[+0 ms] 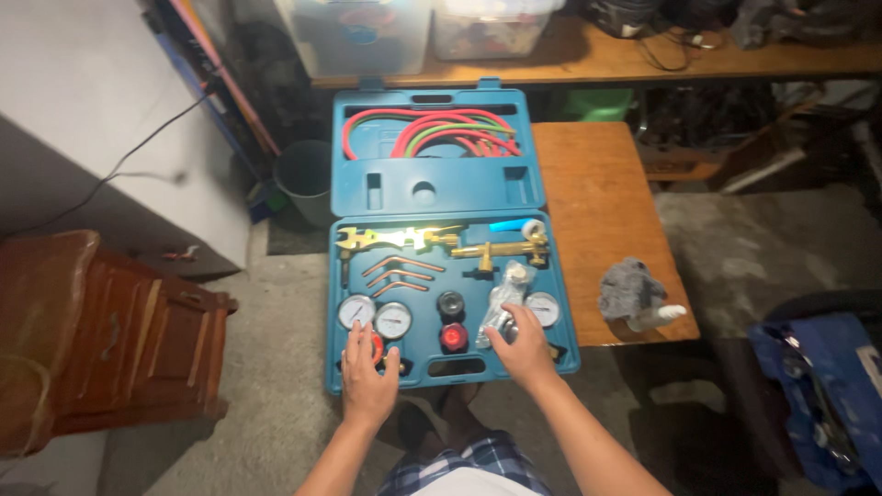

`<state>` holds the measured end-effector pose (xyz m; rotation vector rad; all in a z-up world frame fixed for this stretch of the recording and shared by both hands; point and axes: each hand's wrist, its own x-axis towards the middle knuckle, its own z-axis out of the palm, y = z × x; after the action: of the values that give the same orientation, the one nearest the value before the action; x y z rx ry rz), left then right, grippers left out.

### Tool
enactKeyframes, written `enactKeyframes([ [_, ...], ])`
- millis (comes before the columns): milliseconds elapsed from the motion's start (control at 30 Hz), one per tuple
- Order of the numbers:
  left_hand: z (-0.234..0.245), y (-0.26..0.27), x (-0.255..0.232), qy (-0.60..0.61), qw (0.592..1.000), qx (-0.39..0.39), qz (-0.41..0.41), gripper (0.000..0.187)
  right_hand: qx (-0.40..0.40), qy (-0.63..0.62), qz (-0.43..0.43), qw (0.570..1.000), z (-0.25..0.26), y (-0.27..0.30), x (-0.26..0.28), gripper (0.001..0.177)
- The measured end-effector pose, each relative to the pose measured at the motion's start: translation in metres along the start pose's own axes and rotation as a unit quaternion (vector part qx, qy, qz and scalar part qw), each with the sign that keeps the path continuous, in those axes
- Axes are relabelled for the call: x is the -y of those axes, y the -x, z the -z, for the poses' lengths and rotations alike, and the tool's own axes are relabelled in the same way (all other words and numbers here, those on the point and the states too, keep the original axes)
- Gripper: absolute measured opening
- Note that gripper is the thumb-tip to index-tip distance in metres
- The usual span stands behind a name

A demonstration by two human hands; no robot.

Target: The person wipes a wooden table with a cloth, then retrieves a blue toolbox and places it on the table. They open the toolbox and remove several items, including gauges, a wrench, and a manifold, placing them on the table.

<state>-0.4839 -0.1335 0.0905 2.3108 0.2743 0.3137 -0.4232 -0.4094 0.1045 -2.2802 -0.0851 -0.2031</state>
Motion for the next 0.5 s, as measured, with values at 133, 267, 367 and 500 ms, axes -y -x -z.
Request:
enactKeyframes([
  [133,-0.006,-0.003,-0.026,-0.011,0.997,0.038,-0.060,0.065,-0.054,0.023,-0.041,0.997,0.036,0.026,-0.019,0.045],
  [267,-0.016,0.008,-0.050,0.009,0.986,0.101,-0.130,0.060,-0.079,0.054,-0.075,0.993,0.057,0.041,-0.039,0.047],
  [367,-0.028,0.013,-0.065,0.009,0.977,0.145,-0.158,0.051,-0.075,0.069,-0.103,0.989,0.063,0.045,-0.047,0.051],
  [500,-0.048,0.017,-0.088,0.024,0.965,0.222,-0.141,0.034,-0.051,0.048,-0.123,0.990,0.063,0.047,-0.047,0.054],
])
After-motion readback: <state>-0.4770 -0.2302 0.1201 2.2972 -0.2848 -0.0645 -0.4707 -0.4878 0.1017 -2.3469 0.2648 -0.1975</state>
